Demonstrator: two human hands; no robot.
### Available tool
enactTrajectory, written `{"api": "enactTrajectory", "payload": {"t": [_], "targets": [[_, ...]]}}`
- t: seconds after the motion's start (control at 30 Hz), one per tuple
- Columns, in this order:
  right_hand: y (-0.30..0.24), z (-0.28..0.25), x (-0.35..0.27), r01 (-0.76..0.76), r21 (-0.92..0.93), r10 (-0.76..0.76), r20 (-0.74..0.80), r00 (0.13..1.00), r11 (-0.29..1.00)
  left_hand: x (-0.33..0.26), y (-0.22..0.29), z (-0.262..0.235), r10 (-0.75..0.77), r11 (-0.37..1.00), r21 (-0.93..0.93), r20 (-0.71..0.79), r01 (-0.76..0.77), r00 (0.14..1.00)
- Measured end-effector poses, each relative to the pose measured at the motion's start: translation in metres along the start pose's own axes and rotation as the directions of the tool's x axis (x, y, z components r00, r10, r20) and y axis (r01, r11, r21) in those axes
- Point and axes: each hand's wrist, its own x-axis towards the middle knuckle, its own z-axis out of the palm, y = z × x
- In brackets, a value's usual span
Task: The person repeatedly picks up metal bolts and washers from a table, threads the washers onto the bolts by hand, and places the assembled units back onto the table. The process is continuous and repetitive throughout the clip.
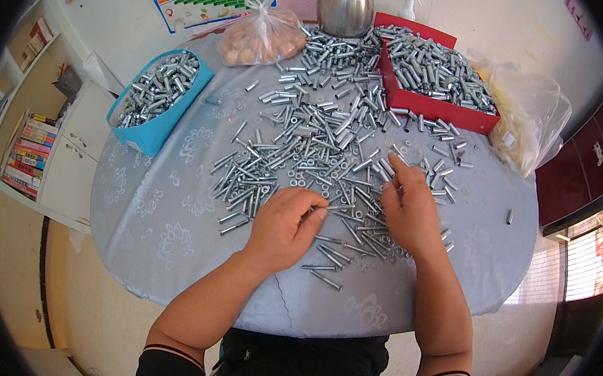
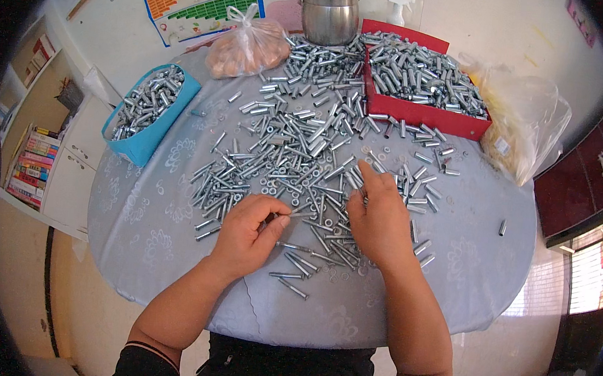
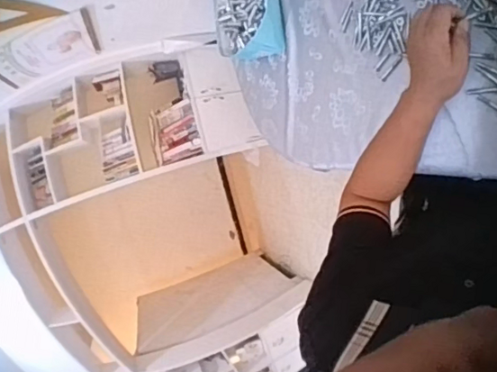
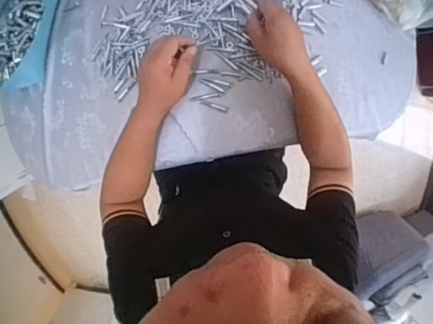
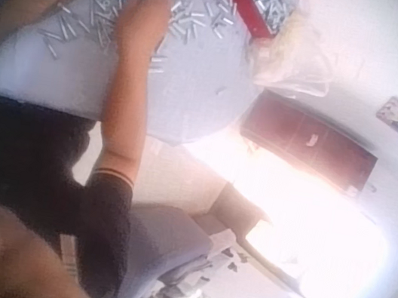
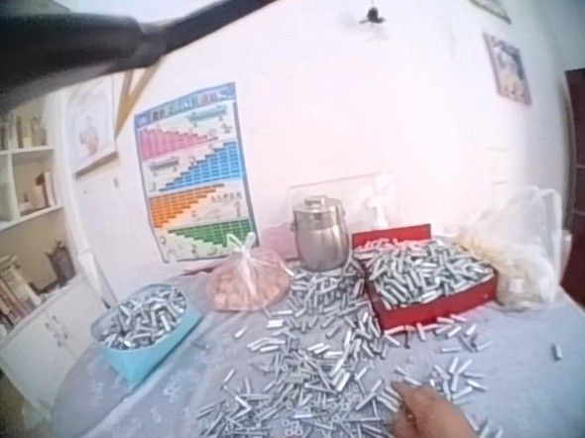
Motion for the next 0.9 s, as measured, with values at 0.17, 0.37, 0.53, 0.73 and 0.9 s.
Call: {"api": "enactTrajectory", "payload": {"t": [0.17,0.37,0.53,0.73,0.9], "targets": [[0.004,0.003,0.004,0.279,0.120,-0.277,-0.035,0.960,0.953,-0.002,0.000,0.002,-0.014,1.000,-0.027,-0.008,0.013,1.000],[-0.010,0.006,-0.004,-0.261,0.660,0.107,0.265,0.958,0.704,0.001,0.004,-0.003,-0.052,0.999,-0.016,0.006,0.052,0.999],[-0.017,0.003,-0.003,-0.318,0.705,0.130,0.308,0.942,0.634,-0.003,-0.006,0.001,-0.128,0.989,-0.071,-0.015,0.127,0.992],[-0.015,0.005,-0.004,-0.299,0.702,0.113,0.299,0.947,0.646,-0.003,-0.005,0.000,-0.128,0.990,-0.057,-0.003,0.127,0.992],[-0.014,0.006,-0.004,-0.287,0.703,0.113,0.284,0.952,0.650,-0.004,-0.006,0.000,-0.165,0.983,-0.089,-0.008,0.163,0.986]]}}
